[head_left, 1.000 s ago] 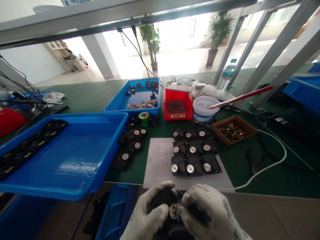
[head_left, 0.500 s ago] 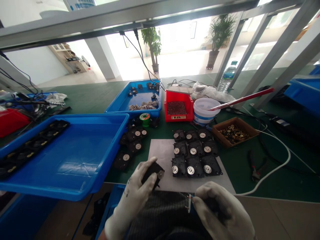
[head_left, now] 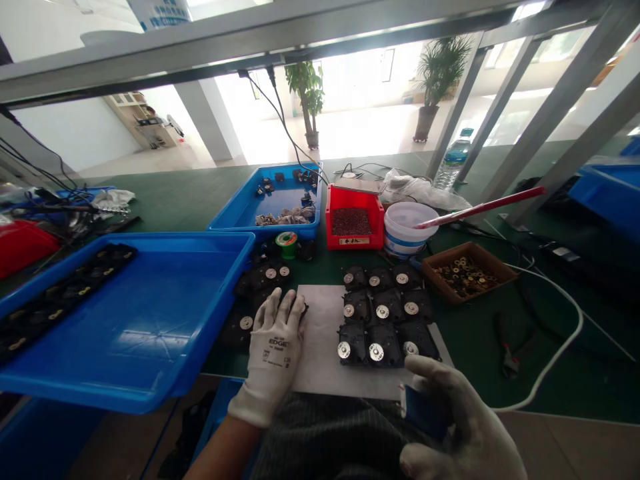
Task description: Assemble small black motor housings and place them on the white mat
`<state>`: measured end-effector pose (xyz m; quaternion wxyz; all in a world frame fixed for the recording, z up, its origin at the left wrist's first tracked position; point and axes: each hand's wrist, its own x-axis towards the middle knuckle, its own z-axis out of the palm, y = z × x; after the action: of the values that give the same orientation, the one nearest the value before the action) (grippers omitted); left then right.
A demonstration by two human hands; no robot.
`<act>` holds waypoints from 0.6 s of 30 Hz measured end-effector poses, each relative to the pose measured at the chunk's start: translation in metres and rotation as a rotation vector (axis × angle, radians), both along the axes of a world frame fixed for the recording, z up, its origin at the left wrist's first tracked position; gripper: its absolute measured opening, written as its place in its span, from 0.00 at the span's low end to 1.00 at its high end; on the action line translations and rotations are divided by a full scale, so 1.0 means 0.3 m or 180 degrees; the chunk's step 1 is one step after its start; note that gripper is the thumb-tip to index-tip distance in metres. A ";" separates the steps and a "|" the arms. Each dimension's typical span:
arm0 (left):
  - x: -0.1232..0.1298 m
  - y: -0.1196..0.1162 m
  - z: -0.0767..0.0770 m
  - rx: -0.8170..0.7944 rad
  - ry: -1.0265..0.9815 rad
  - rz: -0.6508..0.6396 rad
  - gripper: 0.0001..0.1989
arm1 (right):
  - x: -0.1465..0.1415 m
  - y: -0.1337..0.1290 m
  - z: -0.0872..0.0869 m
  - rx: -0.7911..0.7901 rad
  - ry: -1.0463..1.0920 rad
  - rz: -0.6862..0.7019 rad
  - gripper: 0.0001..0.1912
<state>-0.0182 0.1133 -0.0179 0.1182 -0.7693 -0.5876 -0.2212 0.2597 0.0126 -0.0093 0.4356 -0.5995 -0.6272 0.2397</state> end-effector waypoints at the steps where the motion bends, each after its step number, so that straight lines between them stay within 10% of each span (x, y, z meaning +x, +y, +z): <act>1: 0.002 -0.001 0.000 0.0072 -0.0051 0.0035 0.21 | -0.001 0.000 0.003 -0.0123 -0.0058 -0.0136 0.36; 9: 0.156 -0.088 -0.064 -0.0474 -0.0783 -0.0802 0.61 | 0.039 0.021 -0.004 -0.0012 0.0085 -0.0112 0.14; 14: 0.175 -0.090 -0.122 -0.0457 -0.0909 -0.0701 0.59 | 0.064 0.025 -0.008 -0.0082 0.0295 0.0092 0.16; 18: 0.124 -0.137 -0.042 -0.0345 -0.0932 -0.0958 0.48 | 0.006 0.061 0.009 -0.0326 0.0752 0.0291 0.17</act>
<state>0.0189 0.0721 -0.0306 -0.0443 -0.8132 -0.4881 -0.3139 0.2614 0.0308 -0.0065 0.4638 -0.5594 -0.5852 0.3598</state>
